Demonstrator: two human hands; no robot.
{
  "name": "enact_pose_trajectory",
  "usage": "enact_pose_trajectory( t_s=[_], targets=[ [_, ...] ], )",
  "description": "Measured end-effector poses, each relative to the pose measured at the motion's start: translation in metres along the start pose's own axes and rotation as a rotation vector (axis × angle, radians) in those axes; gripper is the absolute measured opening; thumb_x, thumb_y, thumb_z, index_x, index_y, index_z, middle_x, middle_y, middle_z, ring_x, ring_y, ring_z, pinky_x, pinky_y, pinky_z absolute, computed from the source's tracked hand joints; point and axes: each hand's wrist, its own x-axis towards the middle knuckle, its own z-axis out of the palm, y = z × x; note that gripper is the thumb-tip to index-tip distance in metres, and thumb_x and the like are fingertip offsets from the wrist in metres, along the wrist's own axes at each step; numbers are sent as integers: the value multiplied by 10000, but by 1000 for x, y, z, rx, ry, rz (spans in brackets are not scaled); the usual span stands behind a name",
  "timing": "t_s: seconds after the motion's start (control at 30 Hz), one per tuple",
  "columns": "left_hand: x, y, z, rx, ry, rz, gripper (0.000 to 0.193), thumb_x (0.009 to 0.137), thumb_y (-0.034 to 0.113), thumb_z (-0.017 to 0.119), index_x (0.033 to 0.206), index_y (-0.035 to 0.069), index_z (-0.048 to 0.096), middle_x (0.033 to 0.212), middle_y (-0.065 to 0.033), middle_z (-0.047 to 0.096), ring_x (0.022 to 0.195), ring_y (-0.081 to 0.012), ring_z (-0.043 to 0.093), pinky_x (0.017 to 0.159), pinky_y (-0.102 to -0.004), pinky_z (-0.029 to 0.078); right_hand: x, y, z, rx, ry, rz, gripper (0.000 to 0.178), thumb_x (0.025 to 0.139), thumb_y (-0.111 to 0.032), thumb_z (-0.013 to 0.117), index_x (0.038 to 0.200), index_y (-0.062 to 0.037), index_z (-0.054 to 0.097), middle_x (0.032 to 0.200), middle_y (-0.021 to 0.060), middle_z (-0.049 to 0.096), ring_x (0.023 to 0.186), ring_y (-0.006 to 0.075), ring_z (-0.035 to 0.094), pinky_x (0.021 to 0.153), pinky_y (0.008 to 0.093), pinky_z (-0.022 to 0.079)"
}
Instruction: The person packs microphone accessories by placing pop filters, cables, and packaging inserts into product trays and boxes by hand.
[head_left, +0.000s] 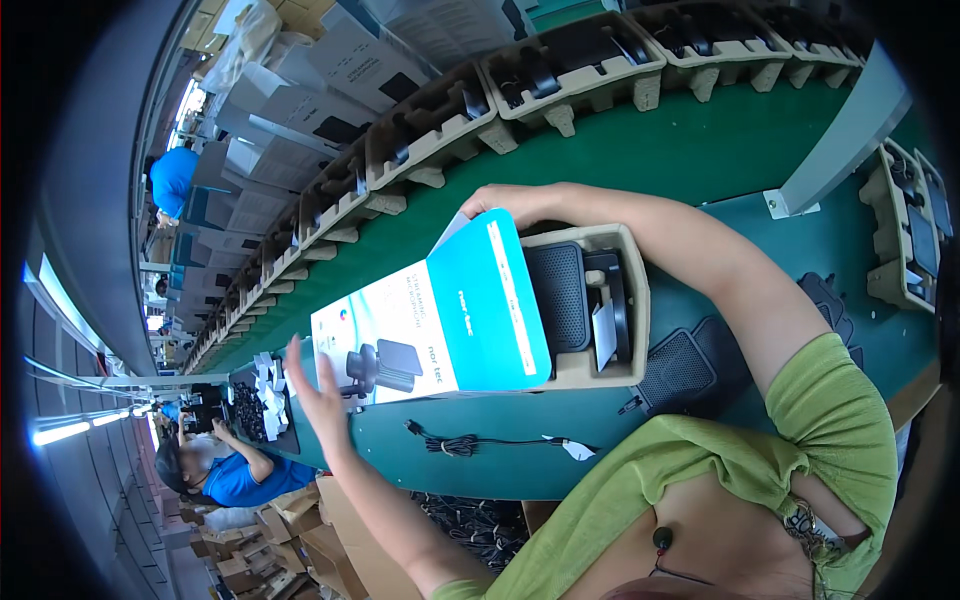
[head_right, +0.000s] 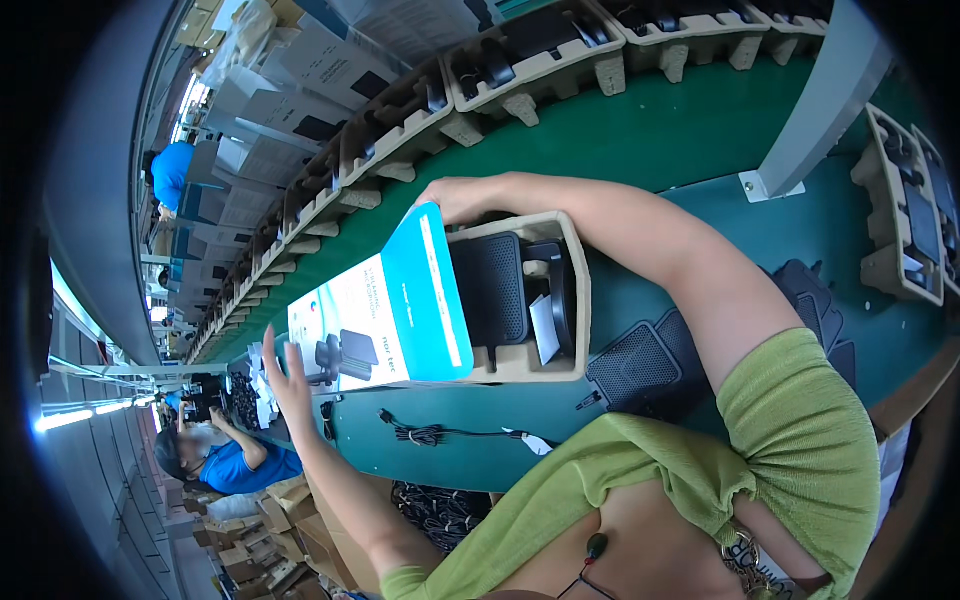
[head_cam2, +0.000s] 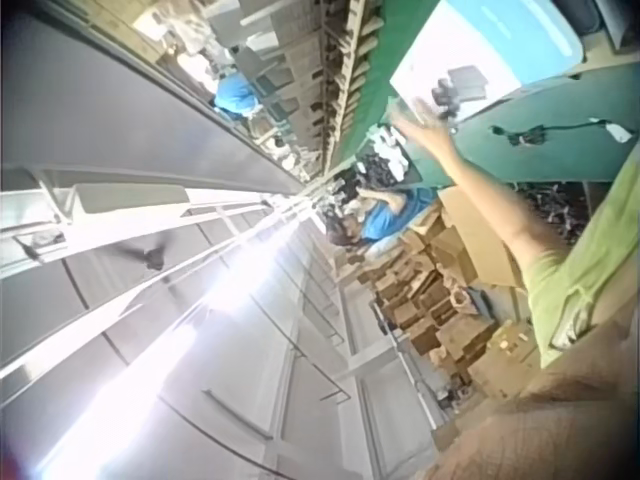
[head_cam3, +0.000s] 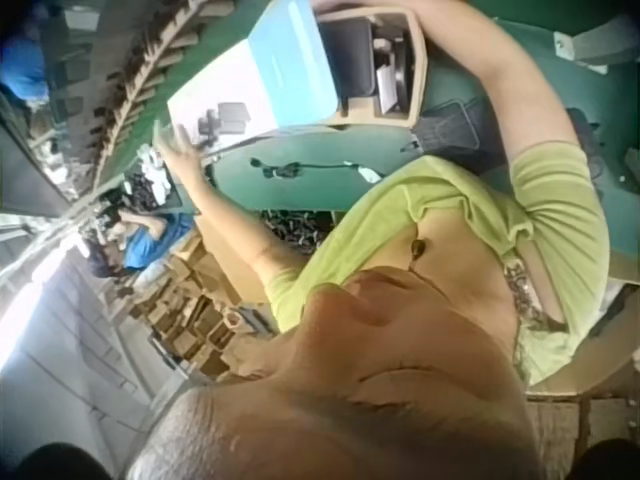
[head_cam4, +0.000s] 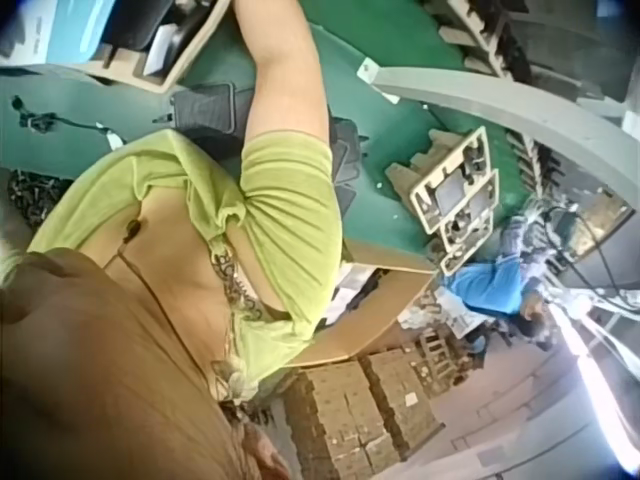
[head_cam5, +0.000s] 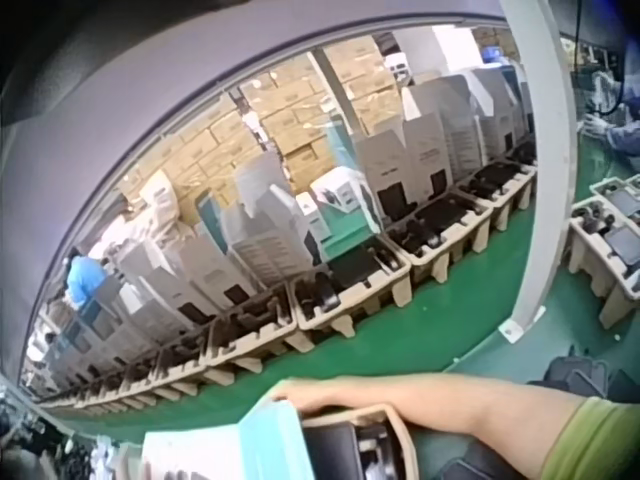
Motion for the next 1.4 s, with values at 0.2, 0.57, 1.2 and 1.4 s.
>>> enact_pose_trajectory(
  t_s=[0.2, 0.57, 1.2, 1.4],
  targets=[
    [9, -77, 24, 93, -100, -320, 551, 912, 460, 400, 1187, -10, 479, 1020, -216, 582, 952, -297, 557, 829, -337, 414, -62, -48, -11, -44, 159, 219, 429, 882, -405, 510, 1033, -5, 544, 890, 88, 626, 840, 177, 604, 716, 303, 475],
    [32, -84, 31, 28, -173, -198, 514, 892, 439, 466, 1141, -4, 538, 1051, -183, 601, 963, -267, 571, 808, -329, 425, -123, -118, 3, -167, -317, -30, 392, 870, -217, 530, 1215, -37, 487, 1030, 171, 605, 879, 270, 595, 776, 338, 458],
    [-3, -34, 34, 205, -137, -329, 545, 906, 482, 393, 1124, 6, 543, 936, -174, 605, 838, -239, 584, 729, -304, 441, -194, -96, -51, -46, 568, 193, 396, 907, -336, 480, 1163, -36, 512, 1036, 117, 597, 930, 149, 592, 817, 291, 499],
    [-79, 104, 46, -332, -299, 411, 871, 745, 450, 663, 1373, 17, 241, 1416, -190, 250, 1290, -293, 291, 1027, -398, 280, -308, -145, -4, 10, 556, 522, 522, 903, -406, 472, 1286, -57, 412, 1224, 116, 496, 1130, 177, 472, 915, 307, 410]
  ],
)
